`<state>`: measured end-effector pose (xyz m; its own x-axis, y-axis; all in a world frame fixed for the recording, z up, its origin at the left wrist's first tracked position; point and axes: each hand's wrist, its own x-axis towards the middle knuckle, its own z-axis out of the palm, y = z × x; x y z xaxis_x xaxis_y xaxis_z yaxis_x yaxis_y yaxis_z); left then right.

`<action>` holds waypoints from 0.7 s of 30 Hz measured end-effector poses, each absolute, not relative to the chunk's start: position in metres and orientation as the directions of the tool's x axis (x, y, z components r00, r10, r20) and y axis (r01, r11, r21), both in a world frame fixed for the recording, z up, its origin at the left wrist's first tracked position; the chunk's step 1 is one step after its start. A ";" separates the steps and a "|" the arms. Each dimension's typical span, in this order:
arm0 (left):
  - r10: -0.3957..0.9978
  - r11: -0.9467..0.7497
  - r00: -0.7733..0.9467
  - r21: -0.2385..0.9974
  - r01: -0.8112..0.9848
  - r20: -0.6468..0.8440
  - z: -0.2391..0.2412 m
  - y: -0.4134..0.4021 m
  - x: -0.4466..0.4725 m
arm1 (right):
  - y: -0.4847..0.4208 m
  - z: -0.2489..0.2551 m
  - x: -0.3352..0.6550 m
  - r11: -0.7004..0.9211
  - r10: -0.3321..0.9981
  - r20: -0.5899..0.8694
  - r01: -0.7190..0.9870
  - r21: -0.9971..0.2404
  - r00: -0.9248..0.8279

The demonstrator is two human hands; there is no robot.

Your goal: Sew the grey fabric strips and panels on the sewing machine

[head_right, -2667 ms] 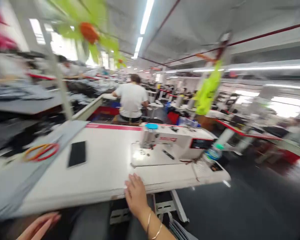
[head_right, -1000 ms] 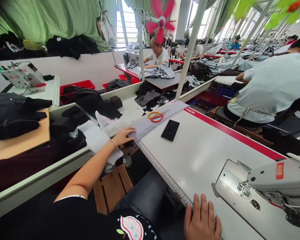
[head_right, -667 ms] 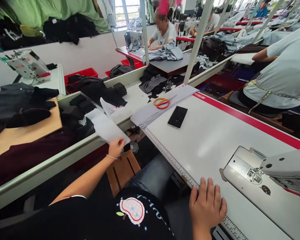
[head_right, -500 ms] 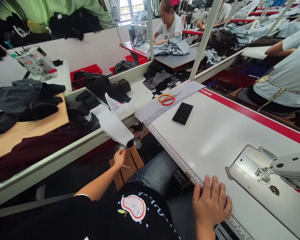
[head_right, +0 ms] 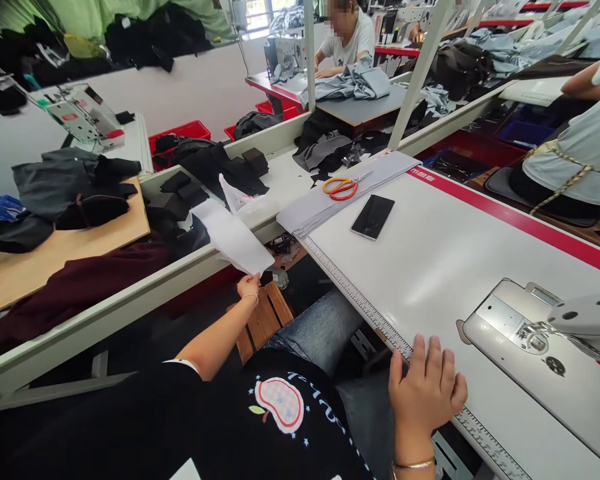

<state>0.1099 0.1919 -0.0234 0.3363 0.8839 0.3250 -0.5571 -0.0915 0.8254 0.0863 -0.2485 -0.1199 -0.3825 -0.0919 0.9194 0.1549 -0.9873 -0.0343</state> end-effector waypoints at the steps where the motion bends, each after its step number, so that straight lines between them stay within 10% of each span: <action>1: 0.881 -0.092 0.336 0.819 -0.567 0.332 -0.024 0.191 0.109 | -0.248 -0.120 0.084 -0.988 -0.090 0.923 0.154 -0.034 -0.375; 11: 0.814 -0.422 0.150 0.748 -0.511 0.562 -0.037 0.196 0.098 | -0.240 -0.120 0.067 -0.981 -0.129 0.953 0.176 -0.082 -0.272; 21: 0.447 -0.853 0.098 0.456 -0.254 0.889 -0.043 0.203 0.068 | -0.237 -0.122 0.066 -0.973 -0.149 0.966 0.207 -0.105 -0.212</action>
<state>0.0679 0.2035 -0.0429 0.0975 0.4469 0.8893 -0.2543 -0.8527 0.4564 0.0657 -0.2370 -0.1224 -0.2120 -0.1494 0.9658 0.2069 -0.9727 -0.1051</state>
